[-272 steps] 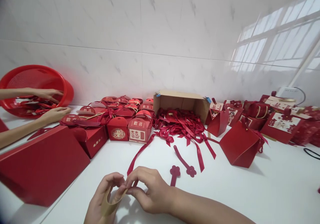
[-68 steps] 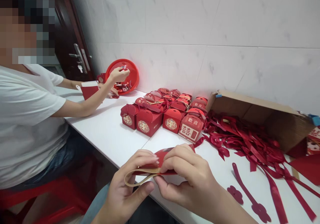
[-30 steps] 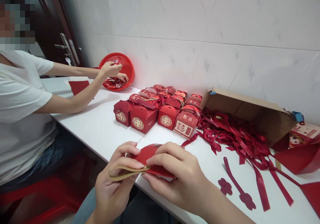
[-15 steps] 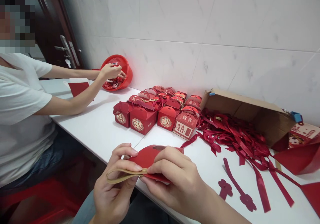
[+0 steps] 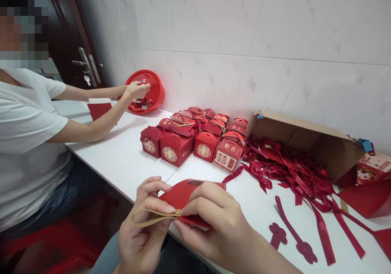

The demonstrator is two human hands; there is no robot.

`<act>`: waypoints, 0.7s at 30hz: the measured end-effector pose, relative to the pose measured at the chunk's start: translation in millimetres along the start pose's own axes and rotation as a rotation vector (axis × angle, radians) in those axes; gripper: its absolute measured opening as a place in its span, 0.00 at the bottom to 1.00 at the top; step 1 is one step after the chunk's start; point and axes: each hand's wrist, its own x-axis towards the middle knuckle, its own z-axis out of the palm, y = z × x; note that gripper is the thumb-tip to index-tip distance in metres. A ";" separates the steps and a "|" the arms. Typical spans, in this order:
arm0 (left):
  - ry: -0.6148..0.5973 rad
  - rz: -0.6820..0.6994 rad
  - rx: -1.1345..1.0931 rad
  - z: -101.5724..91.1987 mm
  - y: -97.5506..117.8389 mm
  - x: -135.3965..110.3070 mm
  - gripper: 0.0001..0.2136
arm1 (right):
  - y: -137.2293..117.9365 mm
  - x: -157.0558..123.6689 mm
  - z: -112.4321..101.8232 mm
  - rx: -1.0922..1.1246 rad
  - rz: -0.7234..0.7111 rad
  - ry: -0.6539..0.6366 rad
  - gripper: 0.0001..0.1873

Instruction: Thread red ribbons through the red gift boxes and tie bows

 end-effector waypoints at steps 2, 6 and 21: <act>-0.019 0.010 0.002 0.1 -0.4 0.8 0.08 | 0.6 0.0 -0.3 0.002 0.032 -0.017 0.06; -0.016 -0.007 -0.002 0.9 -1.0 2.4 0.09 | 3.4 -0.4 -1.7 0.002 0.069 -0.057 0.05; 0.273 -0.235 -0.062 14.0 -15.9 -0.7 0.26 | 13.2 8.7 -43.0 -0.282 0.429 -0.204 0.04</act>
